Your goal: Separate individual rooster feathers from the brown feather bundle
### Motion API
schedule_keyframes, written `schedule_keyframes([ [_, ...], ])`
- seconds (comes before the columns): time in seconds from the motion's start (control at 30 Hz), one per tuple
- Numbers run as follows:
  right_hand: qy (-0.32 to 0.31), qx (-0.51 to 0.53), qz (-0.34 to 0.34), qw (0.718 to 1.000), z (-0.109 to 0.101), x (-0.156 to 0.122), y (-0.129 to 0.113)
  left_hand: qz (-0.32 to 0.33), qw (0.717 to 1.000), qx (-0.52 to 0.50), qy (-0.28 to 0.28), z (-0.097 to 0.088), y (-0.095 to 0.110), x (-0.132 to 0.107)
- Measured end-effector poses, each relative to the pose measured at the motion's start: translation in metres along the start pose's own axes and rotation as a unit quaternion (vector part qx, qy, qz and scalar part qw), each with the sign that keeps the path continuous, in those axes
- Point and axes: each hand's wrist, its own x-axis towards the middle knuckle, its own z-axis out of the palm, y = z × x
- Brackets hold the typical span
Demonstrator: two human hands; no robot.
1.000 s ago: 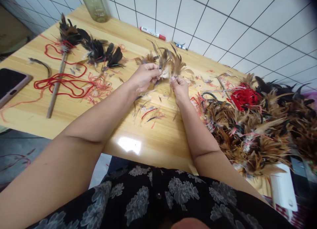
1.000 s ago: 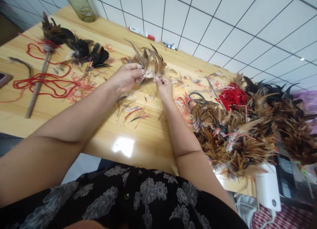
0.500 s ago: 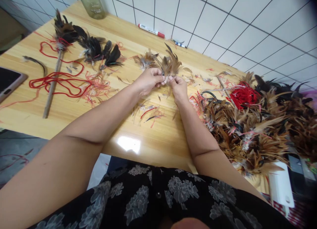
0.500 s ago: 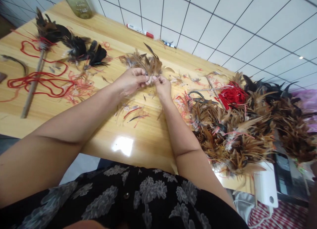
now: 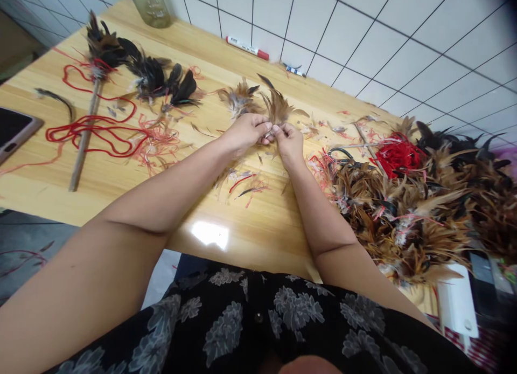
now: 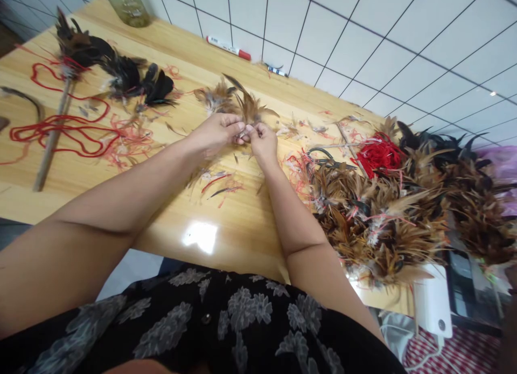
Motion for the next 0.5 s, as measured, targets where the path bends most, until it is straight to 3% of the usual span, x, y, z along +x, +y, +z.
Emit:
schedule_keyframes([
  [0.2,-0.003,0.024,0.015,1.000,0.000,-0.001,-0.005,0.023,0.999,-0.017,0.014,-0.002,-0.002,0.002],
  [0.5,0.001,0.026,0.017,1.000,-0.006,0.007,0.010,-0.077,0.990,-0.106,0.054,0.000,0.012,0.001],
])
